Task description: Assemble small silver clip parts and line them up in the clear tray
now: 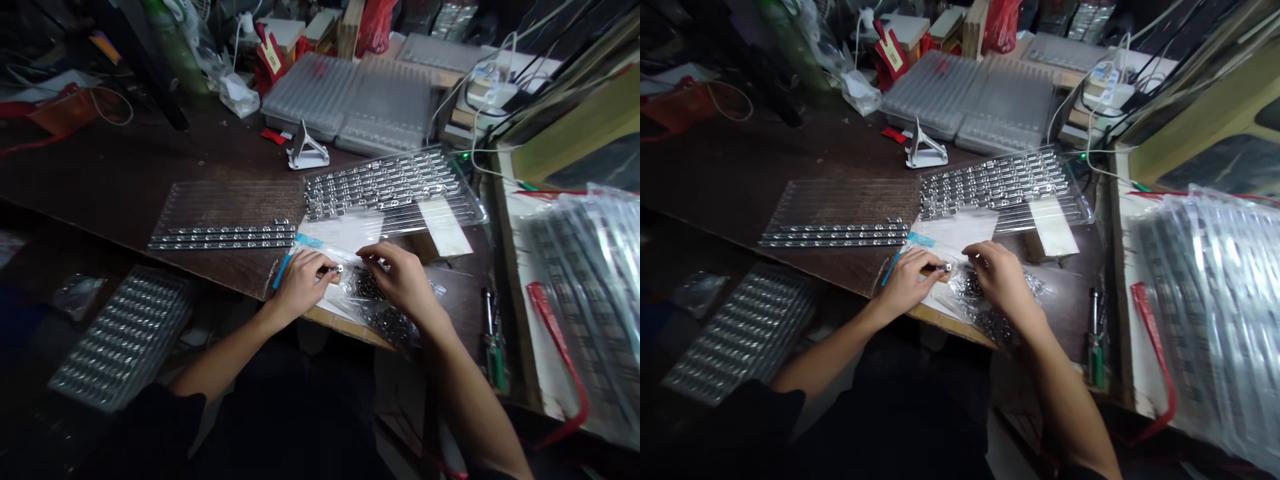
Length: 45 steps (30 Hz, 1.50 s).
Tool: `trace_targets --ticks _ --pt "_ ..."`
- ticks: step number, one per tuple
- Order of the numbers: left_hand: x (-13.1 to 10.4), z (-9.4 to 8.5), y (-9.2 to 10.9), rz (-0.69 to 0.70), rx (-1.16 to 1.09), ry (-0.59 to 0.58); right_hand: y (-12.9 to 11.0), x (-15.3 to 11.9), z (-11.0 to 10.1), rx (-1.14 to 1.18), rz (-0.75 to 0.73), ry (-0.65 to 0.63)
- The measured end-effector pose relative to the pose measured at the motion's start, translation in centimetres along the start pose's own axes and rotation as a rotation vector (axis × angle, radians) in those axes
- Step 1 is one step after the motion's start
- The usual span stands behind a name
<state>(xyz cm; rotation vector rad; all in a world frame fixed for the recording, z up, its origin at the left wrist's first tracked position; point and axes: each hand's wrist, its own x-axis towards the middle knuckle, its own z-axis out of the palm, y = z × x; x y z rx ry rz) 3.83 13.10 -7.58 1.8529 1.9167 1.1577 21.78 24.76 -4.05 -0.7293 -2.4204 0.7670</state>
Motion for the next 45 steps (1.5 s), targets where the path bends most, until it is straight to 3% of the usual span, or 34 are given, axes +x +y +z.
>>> trace_targets --ticks 8,12,17,22,25,28,32,37,42,45 --pt "-0.3 0.3 -0.1 -0.003 -0.014 -0.005 -0.1 -0.1 1.5 -0.004 -0.003 -0.057" --pt "-0.2 -0.9 -0.3 0.028 -0.099 0.156 -0.6 0.1 2.9 -0.029 -0.036 -0.073" --pt "2.3 -4.4 -3.8 -0.004 0.03 0.238 -1.4 0.5 4.6 0.025 -0.092 -0.207" --pt "4.4 -7.3 -7.5 -0.006 0.183 0.119 -1.5 0.6 4.8 0.119 -0.185 -0.191" --pt "4.1 -8.3 -8.3 -0.031 0.298 0.14 -1.9 0.5 4.6 0.064 -0.231 -0.225" --pt "3.8 -8.6 -8.4 -0.061 0.384 0.157 -2.4 0.2 4.5 -0.18 -0.315 -0.253" --pt "4.6 -7.8 -7.9 -0.05 0.434 0.085 -2.9 -0.1 4.4 -0.37 -0.343 -0.263" --pt "5.3 -7.4 -7.9 -0.098 0.515 0.029 -3.0 0.0 4.3 -0.408 -0.38 -0.289" --pt "5.2 -8.4 -7.9 -0.114 0.563 0.053 -3.0 0.1 4.4 -0.417 -0.381 -0.314" --pt "5.7 -8.1 -7.0 -0.084 0.527 0.056 -3.1 0.2 4.6 -0.413 -0.388 -0.328"
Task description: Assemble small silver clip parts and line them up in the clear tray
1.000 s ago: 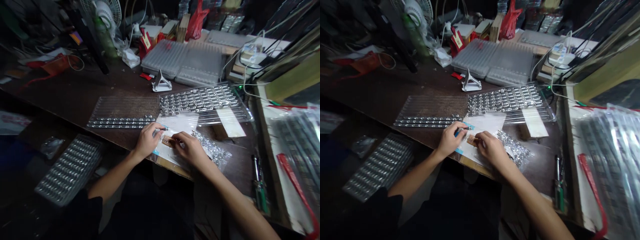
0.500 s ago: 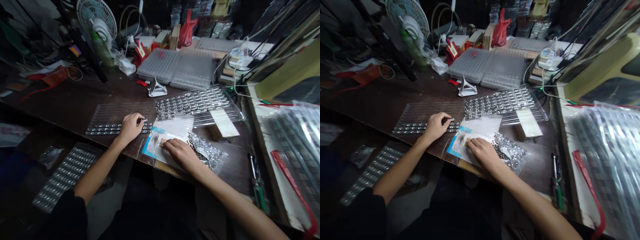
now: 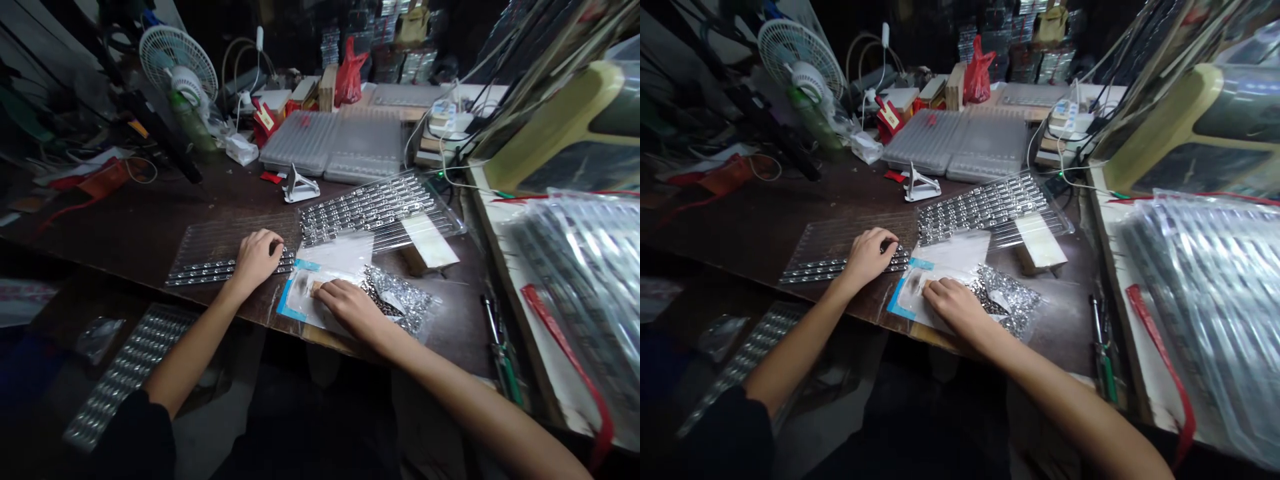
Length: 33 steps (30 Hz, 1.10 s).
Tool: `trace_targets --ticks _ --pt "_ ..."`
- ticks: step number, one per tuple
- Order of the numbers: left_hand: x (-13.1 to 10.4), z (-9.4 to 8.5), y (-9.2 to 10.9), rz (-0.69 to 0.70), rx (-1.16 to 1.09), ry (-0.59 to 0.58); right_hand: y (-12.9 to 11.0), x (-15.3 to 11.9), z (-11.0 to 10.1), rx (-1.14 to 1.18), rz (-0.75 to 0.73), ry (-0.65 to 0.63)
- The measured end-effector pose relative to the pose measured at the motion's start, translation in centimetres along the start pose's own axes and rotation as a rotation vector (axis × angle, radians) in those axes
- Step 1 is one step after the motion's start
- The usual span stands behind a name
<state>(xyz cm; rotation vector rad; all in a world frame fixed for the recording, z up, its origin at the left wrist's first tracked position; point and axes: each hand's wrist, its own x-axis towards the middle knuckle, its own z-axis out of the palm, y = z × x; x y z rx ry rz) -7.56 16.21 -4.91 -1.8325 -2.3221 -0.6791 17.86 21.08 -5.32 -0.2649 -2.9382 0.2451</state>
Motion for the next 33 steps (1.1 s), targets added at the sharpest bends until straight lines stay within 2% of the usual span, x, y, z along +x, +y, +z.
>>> trace_targets --ticks 6,8,12,14,17,20,22,26,33 --pt "1.7 1.9 3.7 0.125 -0.07 -0.05 0.1 -0.2 -0.9 0.089 0.073 -0.04" --pt "2.2 2.4 4.1 0.126 -0.037 -0.059 0.6 -0.7 -1.6 0.137 0.134 -0.032" --pt "2.5 2.5 4.1 0.111 -0.094 -0.025 2.2 -2.2 -3.2 0.031 0.318 -0.046" --pt "1.4 2.1 4.4 0.096 -0.229 0.023 2.6 -2.8 -3.7 -0.003 0.374 -0.083" --pt "-2.0 1.7 5.5 0.009 -0.421 0.043 2.6 -3.1 -3.6 0.017 0.418 -0.132" --pt "-5.7 2.9 5.9 -0.119 -0.506 -0.011 2.3 -3.1 -3.2 0.036 0.44 -0.146" --pt "-7.1 4.1 5.9 -0.161 -0.571 -0.03 2.1 -3.0 -3.0 0.025 0.448 -0.142" --pt "-7.2 5.1 6.1 -0.188 -0.7 -0.006 2.3 -3.1 -3.1 0.012 0.466 -0.093" --pt "-6.7 4.1 7.1 -0.109 -0.679 0.042 2.3 -3.0 -3.8 0.073 0.472 -0.009"
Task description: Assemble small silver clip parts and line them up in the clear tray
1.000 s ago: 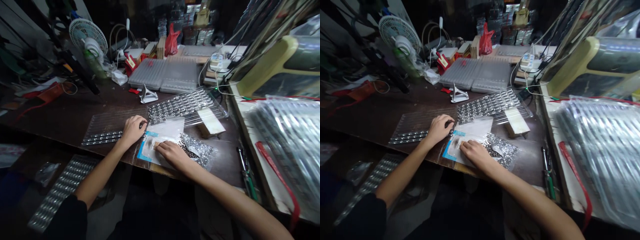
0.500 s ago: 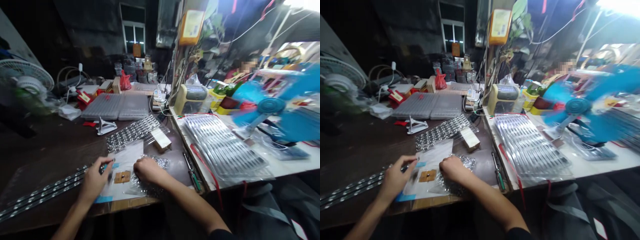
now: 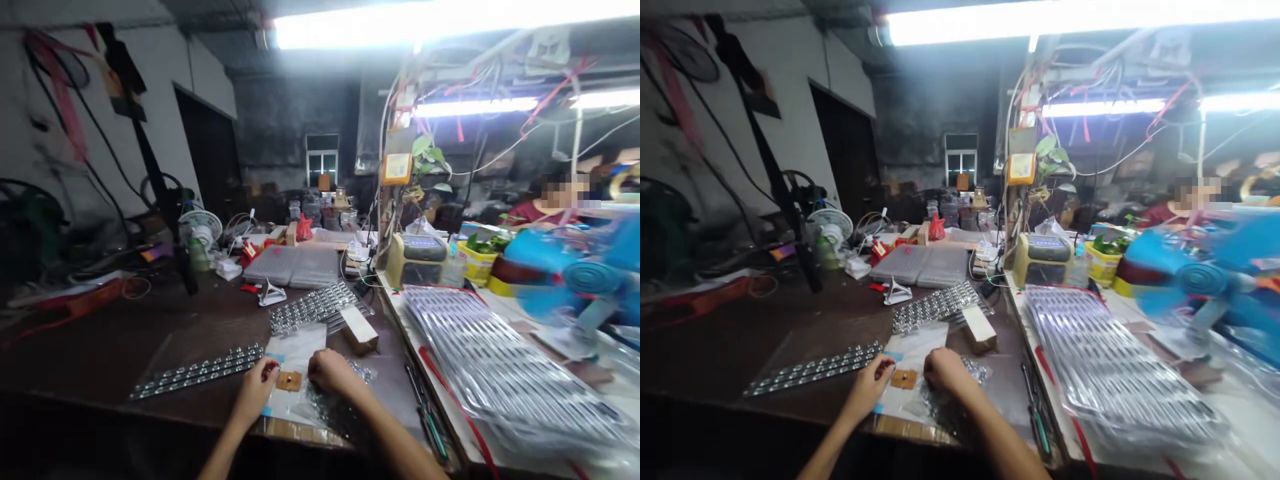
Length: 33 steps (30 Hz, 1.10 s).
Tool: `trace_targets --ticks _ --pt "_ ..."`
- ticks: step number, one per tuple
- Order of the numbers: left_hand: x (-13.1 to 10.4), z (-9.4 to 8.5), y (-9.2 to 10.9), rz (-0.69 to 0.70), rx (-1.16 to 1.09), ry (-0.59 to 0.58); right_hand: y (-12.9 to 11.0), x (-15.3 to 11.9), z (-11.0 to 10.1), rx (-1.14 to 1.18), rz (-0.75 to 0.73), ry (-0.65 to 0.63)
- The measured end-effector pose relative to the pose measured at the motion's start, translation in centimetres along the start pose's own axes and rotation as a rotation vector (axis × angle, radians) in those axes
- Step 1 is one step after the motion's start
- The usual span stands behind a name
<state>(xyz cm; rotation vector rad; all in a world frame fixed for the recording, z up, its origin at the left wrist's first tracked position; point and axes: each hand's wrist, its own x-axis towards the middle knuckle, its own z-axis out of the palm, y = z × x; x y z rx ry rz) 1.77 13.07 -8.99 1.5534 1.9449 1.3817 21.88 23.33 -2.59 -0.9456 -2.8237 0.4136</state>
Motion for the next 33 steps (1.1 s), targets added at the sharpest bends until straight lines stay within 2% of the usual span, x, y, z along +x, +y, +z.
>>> trace_targets --ticks 6,14,24,29,33 --pt "-0.1 -0.1 0.2 0.011 -0.001 -0.017 -0.2 -0.4 0.1 0.096 -0.076 0.037" --pt "0.3 -0.3 0.6 0.021 0.037 -0.014 0.0 0.8 0.9 0.222 -0.203 0.034" --pt "0.3 -0.8 -0.2 0.011 -0.028 -0.102 0.9 2.1 1.8 0.394 -0.21 0.024" --pt "0.1 -1.4 0.1 -0.001 -0.069 -0.146 1.7 2.5 2.2 0.471 -0.203 0.04" --pt "0.1 -1.6 0.6 0.064 -0.055 -0.188 2.1 2.7 2.7 0.47 -0.211 0.084"
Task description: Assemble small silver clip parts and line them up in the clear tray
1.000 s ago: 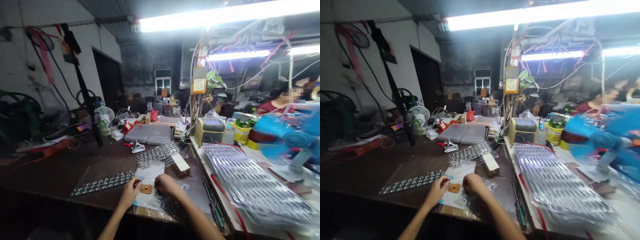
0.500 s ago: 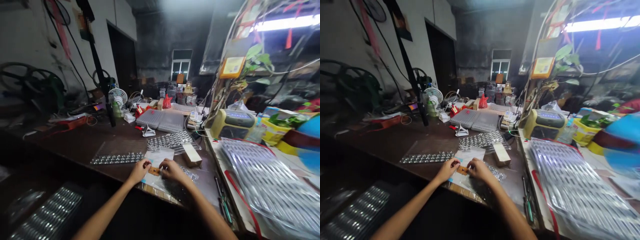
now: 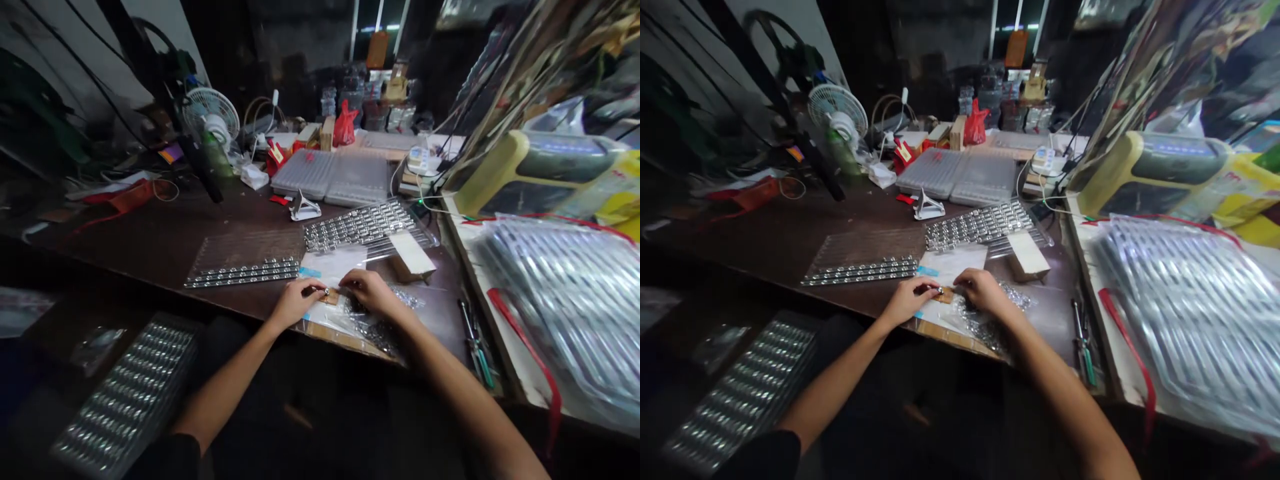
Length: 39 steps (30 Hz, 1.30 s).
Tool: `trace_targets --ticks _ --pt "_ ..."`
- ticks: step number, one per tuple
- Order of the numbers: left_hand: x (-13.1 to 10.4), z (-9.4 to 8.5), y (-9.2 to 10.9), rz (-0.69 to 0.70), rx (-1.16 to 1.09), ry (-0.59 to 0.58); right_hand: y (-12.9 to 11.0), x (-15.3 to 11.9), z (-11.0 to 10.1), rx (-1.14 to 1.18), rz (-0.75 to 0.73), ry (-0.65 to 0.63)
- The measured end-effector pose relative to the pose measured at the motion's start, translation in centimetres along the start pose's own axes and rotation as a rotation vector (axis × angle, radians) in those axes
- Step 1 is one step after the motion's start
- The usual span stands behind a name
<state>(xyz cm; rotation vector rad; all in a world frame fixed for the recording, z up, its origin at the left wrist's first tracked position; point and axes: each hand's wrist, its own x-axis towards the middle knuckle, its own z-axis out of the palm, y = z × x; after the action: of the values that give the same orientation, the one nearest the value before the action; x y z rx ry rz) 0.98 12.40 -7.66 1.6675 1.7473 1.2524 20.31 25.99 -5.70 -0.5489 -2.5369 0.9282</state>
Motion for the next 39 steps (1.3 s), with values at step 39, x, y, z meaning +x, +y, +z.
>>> trace_targets --ticks 39 --pt "0.5 1.1 1.7 0.083 0.16 0.224 -2.8 -1.7 -2.3 -0.477 0.227 -0.258"
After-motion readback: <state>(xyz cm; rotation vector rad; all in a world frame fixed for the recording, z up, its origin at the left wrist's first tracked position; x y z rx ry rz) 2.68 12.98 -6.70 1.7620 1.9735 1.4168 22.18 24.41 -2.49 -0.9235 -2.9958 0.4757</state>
